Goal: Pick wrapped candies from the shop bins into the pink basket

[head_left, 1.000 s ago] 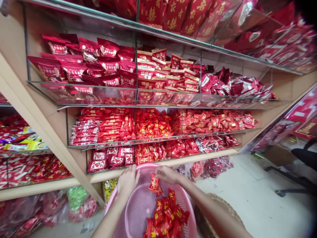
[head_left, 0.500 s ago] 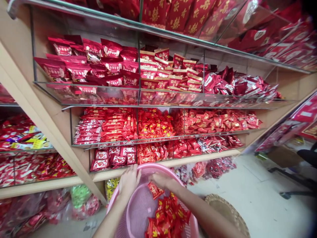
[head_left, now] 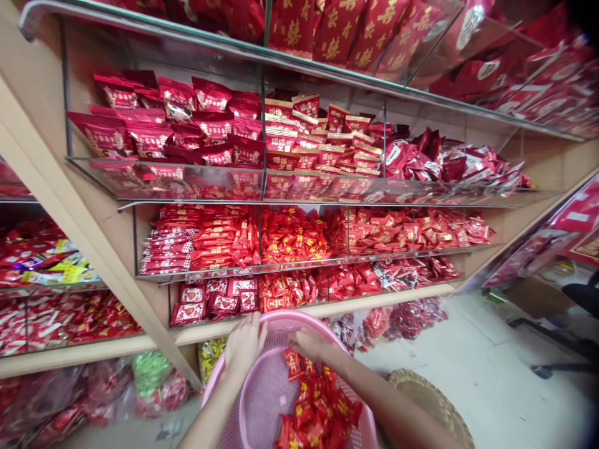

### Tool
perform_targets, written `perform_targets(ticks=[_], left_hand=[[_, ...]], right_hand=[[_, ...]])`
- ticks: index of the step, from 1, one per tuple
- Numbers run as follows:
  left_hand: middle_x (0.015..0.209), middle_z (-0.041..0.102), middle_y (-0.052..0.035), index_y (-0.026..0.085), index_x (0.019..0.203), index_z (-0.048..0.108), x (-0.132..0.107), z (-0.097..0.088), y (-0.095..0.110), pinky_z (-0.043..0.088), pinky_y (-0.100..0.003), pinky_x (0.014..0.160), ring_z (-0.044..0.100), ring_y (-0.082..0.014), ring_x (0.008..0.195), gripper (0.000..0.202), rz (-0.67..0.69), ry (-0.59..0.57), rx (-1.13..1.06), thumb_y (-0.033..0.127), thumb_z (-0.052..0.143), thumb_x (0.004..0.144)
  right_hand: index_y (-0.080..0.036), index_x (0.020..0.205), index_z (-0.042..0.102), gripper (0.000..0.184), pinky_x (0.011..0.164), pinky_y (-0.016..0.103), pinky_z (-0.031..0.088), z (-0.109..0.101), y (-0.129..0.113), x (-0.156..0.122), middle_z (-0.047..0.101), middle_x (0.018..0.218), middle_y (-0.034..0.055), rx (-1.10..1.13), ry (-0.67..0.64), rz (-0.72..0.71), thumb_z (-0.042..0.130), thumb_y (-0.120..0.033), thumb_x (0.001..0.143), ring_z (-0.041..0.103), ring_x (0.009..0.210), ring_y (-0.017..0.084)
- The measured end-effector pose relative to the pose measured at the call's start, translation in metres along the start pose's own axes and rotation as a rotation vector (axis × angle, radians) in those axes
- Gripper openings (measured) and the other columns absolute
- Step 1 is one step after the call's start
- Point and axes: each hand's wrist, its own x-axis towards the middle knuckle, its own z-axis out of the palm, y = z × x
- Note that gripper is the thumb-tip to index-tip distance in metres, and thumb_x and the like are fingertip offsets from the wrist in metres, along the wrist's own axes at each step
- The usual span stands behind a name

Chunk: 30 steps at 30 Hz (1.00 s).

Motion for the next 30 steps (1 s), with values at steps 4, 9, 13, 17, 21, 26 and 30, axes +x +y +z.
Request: perform_targets(ticks=[4,9,13,17,21,26,30], left_hand=[[0.091,0.064,-0.008,0.018,0.099,0.054,0.0,0.001,0.001,0.043,-0.029,0.073,0.061,-0.0193,0.083,0.033,-0.001,0.009,-0.005,0.036,0.028,0.091],[0.091,0.064,-0.0079,0.018,0.099,0.054,0.001,0.003,0.0,0.043,-0.029,0.073,0.06,-0.0193,0.083,0.032,-0.001,0.023,-0.007,0.036,0.028,0.091],[0.09,0.064,-0.0074,0.018,0.096,0.053,0.001,0.003,-0.001,0.043,-0.029,0.073,0.06,-0.019,0.082,0.033,0.009,0.019,0.0,0.035,0.026,0.091],[0.09,0.064,-0.007,0.018,0.095,0.053,0.0,0.003,-0.002,0.043,-0.028,0.072,0.06,-0.0187,0.082,0.031,-0.005,0.031,-0.009,0.034,0.027,0.091],[0.09,0.064,-0.0073,0.018,0.095,0.054,-0.001,0.003,-0.003,0.043,-0.029,0.072,0.06,-0.0186,0.082,0.031,-0.011,0.034,-0.016,0.034,0.027,0.091],[0.089,0.064,-0.0074,0.018,0.095,0.054,0.001,0.001,-0.002,0.043,-0.029,0.071,0.06,-0.0186,0.081,0.032,-0.002,0.02,-0.009,0.035,0.027,0.091],[0.089,0.064,-0.0072,0.018,0.095,0.053,0.001,0.0,-0.002,0.042,-0.029,0.07,0.06,-0.0187,0.081,0.031,-0.004,0.019,-0.007,0.035,0.027,0.091]], right_hand=[[-0.018,0.064,0.061,0.017,0.059,0.023,0.036,-0.029,-0.017,0.005,0.063,0.062,0.0006,-0.095,0.002,-0.12,0.055,-0.025,0.078,0.054,0.06,0.014],[-0.019,0.076,0.061,0.025,0.06,0.024,0.035,-0.061,-0.034,0.034,0.066,0.075,0.0037,-0.146,0.257,0.103,0.046,-0.037,0.085,0.059,0.071,0.015],[-0.018,0.102,0.055,0.038,0.069,0.028,0.041,-0.061,-0.045,0.064,0.064,0.101,0.0107,-0.197,0.408,0.302,0.05,-0.05,0.082,0.062,0.089,0.021],[-0.013,0.112,0.05,0.056,0.075,0.034,0.044,-0.05,-0.052,0.084,0.06,0.109,0.0189,-0.212,0.367,0.38,0.056,-0.055,0.075,0.061,0.097,0.028],[-0.012,0.11,0.052,0.05,0.077,0.035,0.045,-0.046,-0.053,0.09,0.061,0.108,0.0198,-0.161,0.373,0.399,0.063,-0.042,0.073,0.06,0.099,0.029],[-0.012,0.093,0.061,0.033,0.069,0.033,0.044,-0.054,-0.05,0.087,0.066,0.095,0.0187,-0.065,0.375,0.407,0.062,-0.038,0.071,0.063,0.09,0.029],[-0.015,0.077,0.062,0.03,0.059,0.026,0.042,-0.07,-0.043,0.073,0.067,0.076,0.0093,0.029,0.37,0.374,0.057,-0.044,0.074,0.063,0.073,0.021]])
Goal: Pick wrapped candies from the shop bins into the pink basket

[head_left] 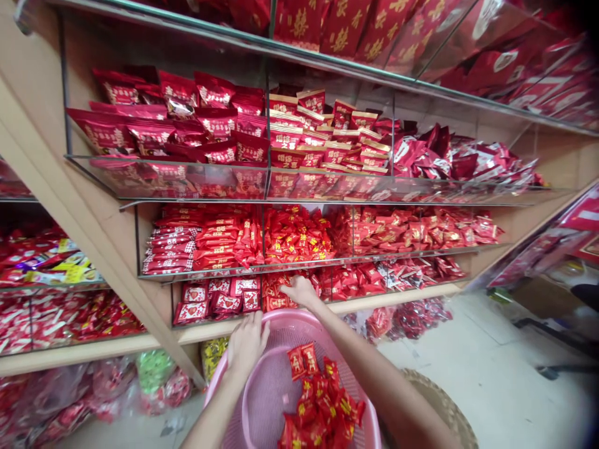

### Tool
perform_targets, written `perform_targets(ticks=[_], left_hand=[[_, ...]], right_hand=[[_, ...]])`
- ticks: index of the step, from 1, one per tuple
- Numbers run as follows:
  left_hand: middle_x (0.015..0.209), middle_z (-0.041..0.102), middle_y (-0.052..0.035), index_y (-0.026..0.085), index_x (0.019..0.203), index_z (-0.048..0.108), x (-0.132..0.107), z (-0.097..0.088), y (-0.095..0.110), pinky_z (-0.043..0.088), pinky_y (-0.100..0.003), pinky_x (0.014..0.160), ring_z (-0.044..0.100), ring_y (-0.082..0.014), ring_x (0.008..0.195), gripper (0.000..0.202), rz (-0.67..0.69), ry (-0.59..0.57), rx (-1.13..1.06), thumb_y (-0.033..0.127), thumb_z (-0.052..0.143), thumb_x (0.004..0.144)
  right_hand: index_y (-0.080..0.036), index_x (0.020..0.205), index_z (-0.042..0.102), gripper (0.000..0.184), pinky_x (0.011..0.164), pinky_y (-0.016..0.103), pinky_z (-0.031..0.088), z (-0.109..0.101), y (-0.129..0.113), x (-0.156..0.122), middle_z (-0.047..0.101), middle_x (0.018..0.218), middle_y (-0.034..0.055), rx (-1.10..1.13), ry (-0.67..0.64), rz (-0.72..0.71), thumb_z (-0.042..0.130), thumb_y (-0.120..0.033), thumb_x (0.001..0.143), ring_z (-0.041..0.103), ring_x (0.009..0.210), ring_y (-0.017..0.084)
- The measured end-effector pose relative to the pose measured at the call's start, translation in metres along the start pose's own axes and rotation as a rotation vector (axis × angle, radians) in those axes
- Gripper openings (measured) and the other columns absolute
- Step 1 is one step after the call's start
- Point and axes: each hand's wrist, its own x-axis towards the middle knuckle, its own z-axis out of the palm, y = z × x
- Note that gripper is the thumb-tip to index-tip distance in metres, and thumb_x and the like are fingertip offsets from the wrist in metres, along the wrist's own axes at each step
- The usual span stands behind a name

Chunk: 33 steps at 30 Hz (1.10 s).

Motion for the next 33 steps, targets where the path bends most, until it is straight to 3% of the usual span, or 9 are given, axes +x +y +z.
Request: perform_targets(ticks=[3,6,10,16,21,26,30,33], left_hand=[[0.089,0.064,-0.0072,0.018,0.095,0.053,0.0,-0.001,0.0,0.042,-0.029,0.071,0.06,-0.0191,0.082,0.031,-0.001,-0.008,0.006,0.035,0.027,0.091],[0.089,0.064,-0.0071,0.018,0.095,0.053,0.0,-0.001,0.001,0.041,-0.029,0.071,0.06,-0.0197,0.083,0.031,0.007,-0.012,0.002,0.035,0.027,0.091],[0.091,0.064,-0.0071,0.019,0.096,0.053,0.0,0.001,0.003,0.041,-0.029,0.071,0.06,-0.0198,0.084,0.031,0.006,-0.007,0.003,0.035,0.027,0.091],[0.089,0.064,-0.0072,0.018,0.094,0.053,0.0,0.0,0.005,0.042,-0.029,0.07,0.06,-0.0197,0.082,0.029,-0.003,-0.015,-0.002,0.035,0.029,0.091],[0.089,0.064,-0.006,0.019,0.094,0.052,-0.001,-0.002,0.003,0.041,-0.03,0.069,0.06,-0.0198,0.081,0.03,0.007,-0.003,0.019,0.035,0.027,0.091],[0.09,0.064,-0.0064,0.018,0.094,0.052,-0.001,-0.002,0.003,0.041,-0.029,0.069,0.06,-0.0198,0.082,0.029,0.002,-0.014,0.023,0.034,0.028,0.091],[0.089,0.064,-0.0058,0.019,0.093,0.051,0.0,-0.003,0.003,0.042,-0.029,0.07,0.06,-0.0197,0.083,0.029,0.003,-0.02,0.032,0.035,0.027,0.092],[0.09,0.064,-0.0059,0.018,0.093,0.051,0.0,-0.002,0.002,0.042,-0.029,0.071,0.061,-0.0198,0.083,0.03,0.002,-0.022,0.031,0.035,0.026,0.092]], right_hand=[[-0.017,0.08,0.059,0.032,0.054,0.022,0.04,-0.025,0.017,-0.018,0.061,0.064,0.0002,0.261,-0.111,-0.116,0.055,-0.048,0.075,0.058,0.06,0.013],[-0.017,0.08,0.058,0.033,0.05,0.021,0.039,-0.051,0.039,-0.045,0.057,0.06,-0.0031,0.536,-0.362,-0.235,0.058,-0.049,0.073,0.052,0.054,0.011],[-0.016,0.081,0.062,0.032,0.055,0.021,0.04,-0.064,0.067,-0.077,0.06,0.068,-0.0015,0.448,-0.554,-0.328,0.062,-0.046,0.071,0.053,0.059,0.011],[-0.015,0.088,0.064,0.025,0.069,0.028,0.045,-0.034,0.088,-0.098,0.067,0.088,0.0087,-0.283,-0.484,-0.533,0.064,-0.035,0.072,0.061,0.081,0.022],[-0.013,0.1,0.062,0.029,0.073,0.031,0.047,-0.017,0.084,-0.105,0.066,0.099,0.0124,-0.663,-0.422,-0.697,0.063,-0.029,0.075,0.062,0.089,0.025],[-0.016,0.095,0.063,0.019,0.063,0.03,0.046,-0.001,0.086,-0.097,0.067,0.092,0.0074,-0.803,-0.256,-0.88,0.049,-0.012,0.083,0.062,0.079,0.02],[-0.018,0.089,0.063,0.018,0.059,0.03,0.044,0.016,0.094,-0.09,0.067,0.091,0.0054,-0.77,-0.191,-1.018,0.048,-0.009,0.083,0.06,0.081,0.019],[-0.02,0.093,0.062,0.02,0.059,0.03,0.042,0.025,0.096,-0.091,0.066,0.094,0.0051,-0.755,-0.168,-1.045,0.047,-0.01,0.084,0.059,0.083,0.02]])
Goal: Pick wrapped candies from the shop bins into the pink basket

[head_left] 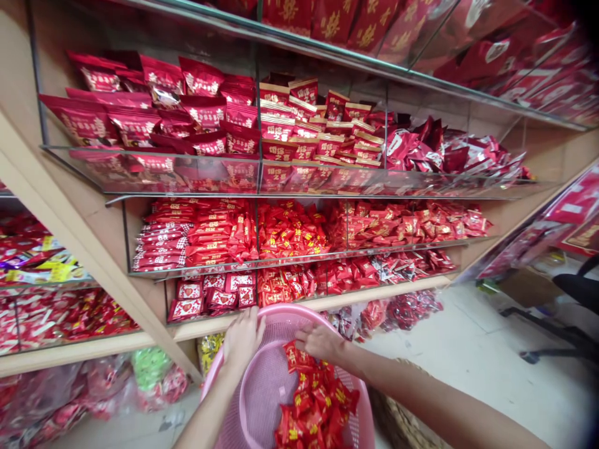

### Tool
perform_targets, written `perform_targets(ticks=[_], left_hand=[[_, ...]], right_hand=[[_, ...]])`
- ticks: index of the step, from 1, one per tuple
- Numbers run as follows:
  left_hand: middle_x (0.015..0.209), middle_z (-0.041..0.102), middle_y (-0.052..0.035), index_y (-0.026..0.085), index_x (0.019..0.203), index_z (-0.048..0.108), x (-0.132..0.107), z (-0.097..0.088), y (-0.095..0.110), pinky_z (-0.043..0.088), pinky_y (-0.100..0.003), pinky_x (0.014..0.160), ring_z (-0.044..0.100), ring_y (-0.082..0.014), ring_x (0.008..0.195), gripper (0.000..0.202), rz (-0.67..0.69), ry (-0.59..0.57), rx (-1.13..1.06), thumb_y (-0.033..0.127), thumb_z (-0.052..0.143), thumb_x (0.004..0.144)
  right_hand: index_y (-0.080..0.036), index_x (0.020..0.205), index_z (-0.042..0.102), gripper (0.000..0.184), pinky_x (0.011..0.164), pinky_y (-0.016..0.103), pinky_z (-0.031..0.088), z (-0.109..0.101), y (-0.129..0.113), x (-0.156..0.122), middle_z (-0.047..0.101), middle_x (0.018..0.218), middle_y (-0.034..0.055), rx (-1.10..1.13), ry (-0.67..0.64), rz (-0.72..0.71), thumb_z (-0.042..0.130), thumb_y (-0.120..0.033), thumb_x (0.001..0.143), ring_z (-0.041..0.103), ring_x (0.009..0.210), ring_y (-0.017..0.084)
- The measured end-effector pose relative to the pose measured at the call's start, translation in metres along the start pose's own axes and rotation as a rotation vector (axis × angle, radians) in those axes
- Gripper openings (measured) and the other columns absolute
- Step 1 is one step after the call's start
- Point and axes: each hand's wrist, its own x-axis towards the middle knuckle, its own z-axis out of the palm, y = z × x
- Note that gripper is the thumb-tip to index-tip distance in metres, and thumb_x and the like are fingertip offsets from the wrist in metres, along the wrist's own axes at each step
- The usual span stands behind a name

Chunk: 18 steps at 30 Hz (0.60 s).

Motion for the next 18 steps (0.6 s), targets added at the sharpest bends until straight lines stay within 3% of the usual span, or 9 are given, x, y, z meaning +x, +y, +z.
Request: perform_targets(ticks=[3,7,11,14,18], left_hand=[[0.09,0.064,-0.0067,0.017,0.096,0.051,0.001,0.0,-0.001,0.043,-0.03,0.071,0.061,-0.0198,0.082,0.032,-0.001,-0.008,0.0,0.035,0.025,0.092],[0.091,0.064,-0.0078,0.017,0.097,0.053,0.001,0.0,-0.003,0.043,-0.03,0.072,0.061,-0.0195,0.082,0.032,0.0,-0.014,-0.018,0.034,0.026,0.091],[0.091,0.064,-0.0076,0.017,0.097,0.053,0.001,0.003,-0.004,0.043,-0.03,0.073,0.061,-0.0198,0.084,0.032,-0.002,-0.009,-0.027,0.034,0.026,0.091],[0.091,0.064,-0.0075,0.017,0.097,0.053,0.001,0.005,-0.007,0.044,-0.03,0.073,0.061,-0.0198,0.084,0.031,-0.007,-0.009,-0.046,0.034,0.027,0.091],[0.091,0.064,-0.0071,0.018,0.098,0.052,0.001,0.007,-0.011,0.044,-0.03,0.072,0.061,-0.0201,0.084,0.031,-0.021,-0.006,-0.078,0.034,0.026,0.091]], right_hand=[[-0.021,0.095,0.061,0.023,0.062,0.031,0.043,-0.006,-0.003,0.003,0.065,0.098,0.006,0.042,0.052,0.016,0.044,-0.01,0.085,0.057,0.084,0.02],[-0.019,0.097,0.058,0.019,0.072,0.03,0.043,-0.038,0.008,0.015,0.064,0.094,0.0067,0.182,0.098,0.056,0.044,-0.013,0.085,0.057,0.086,0.019],[-0.019,0.095,0.057,0.019,0.07,0.025,0.042,-0.061,0.035,0.036,0.062,0.093,0.0059,0.337,0.147,0.282,0.04,-0.018,0.087,0.058,0.084,0.016],[-0.02,0.095,0.058,0.02,0.065,0.023,0.04,-0.053,0.055,0.054,0.062,0.094,0.0044,0.511,0.224,0.45,0.04,-0.019,0.086,0.058,0.078,0.014],[-0.02,0.097,0.059,0.021,0.065,0.024,0.041,-0.021,0.069,0.073,0.063,0.088,0.0029,0.73,0.38,0.533,0.043,-0.017,0.083,0.056,0.07,0.012]])
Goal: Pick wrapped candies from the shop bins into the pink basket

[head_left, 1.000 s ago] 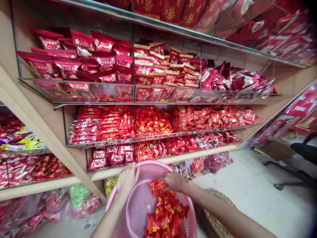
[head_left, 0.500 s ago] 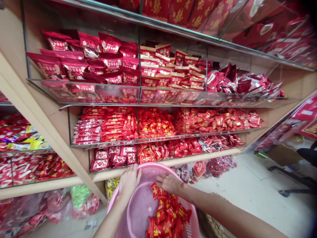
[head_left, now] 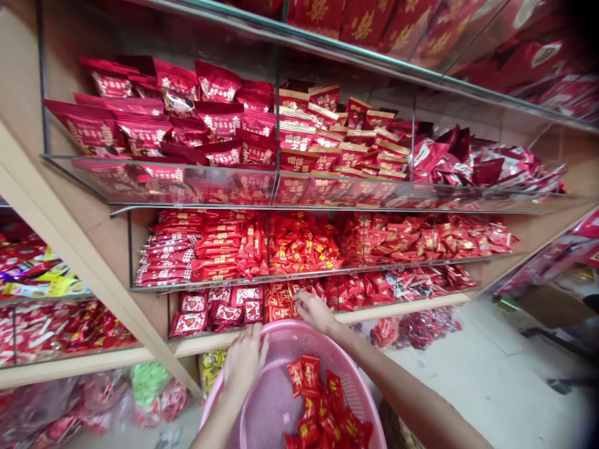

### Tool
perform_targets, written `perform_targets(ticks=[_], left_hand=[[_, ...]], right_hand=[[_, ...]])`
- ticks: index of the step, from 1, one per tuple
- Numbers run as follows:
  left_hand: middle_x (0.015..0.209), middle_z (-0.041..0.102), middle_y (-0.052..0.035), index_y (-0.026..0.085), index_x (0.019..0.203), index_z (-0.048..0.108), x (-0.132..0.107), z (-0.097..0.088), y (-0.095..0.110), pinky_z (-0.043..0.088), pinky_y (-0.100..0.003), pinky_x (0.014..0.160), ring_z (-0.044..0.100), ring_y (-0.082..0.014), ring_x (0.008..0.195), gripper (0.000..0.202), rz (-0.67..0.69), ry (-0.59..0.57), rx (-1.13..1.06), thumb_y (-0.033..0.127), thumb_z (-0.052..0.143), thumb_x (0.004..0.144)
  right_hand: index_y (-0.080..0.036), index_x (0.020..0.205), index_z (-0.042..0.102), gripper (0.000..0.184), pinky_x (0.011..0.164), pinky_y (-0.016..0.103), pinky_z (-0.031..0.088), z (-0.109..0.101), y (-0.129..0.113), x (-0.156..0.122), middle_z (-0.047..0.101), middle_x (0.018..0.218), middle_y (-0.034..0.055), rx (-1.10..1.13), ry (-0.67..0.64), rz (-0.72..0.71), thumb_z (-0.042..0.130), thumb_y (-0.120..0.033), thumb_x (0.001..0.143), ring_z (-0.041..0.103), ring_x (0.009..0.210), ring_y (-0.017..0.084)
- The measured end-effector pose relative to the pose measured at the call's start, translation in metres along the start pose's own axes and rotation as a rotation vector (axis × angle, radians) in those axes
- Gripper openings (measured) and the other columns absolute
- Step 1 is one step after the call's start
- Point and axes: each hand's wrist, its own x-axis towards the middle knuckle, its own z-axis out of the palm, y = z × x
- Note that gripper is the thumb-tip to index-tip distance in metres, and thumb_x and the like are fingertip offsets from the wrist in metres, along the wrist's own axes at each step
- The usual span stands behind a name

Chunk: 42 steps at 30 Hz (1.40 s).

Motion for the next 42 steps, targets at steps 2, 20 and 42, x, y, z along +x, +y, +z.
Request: perform_targets(ticks=[2,20,42], left_hand=[[0.091,0.063,-0.0065,0.019,0.096,0.052,-0.001,0.001,-0.003,0.044,-0.03,0.071,0.062,-0.0197,0.083,0.03,-0.011,-0.008,-0.019,0.034,0.026,0.091],[0.095,0.065,-0.0082,0.019,0.104,0.052,-0.003,0.0,-0.016,0.043,-0.027,0.064,0.063,-0.0187,0.08,0.033,-0.135,-0.068,0.001,0.036,0.026,0.091],[0.096,0.065,-0.009,0.017,0.102,0.053,-0.005,0.001,-0.008,0.045,-0.029,0.07,0.062,-0.0201,0.085,0.033,-0.053,-0.027,0.03,0.034,0.027,0.091]], right_hand=[[-0.02,0.096,0.058,0.021,0.064,0.024,0.041,0.013,0.01,0.002,0.062,0.082,0.0018,0.094,0.057,-0.003,0.043,-0.017,0.082,0.055,0.066,0.012],[-0.023,0.112,0.056,0.028,0.076,0.026,0.045,0.021,-0.005,-0.001,0.055,0.11,0.0058,-0.107,-0.094,-0.028,0.05,-0.031,0.086,0.058,0.09,0.015],[-0.022,0.104,0.059,0.023,0.073,0.026,0.044,-0.013,-0.025,0.0,0.056,0.107,0.0051,-0.176,-0.132,0.01,0.055,-0.029,0.083,0.059,0.085,0.016]])
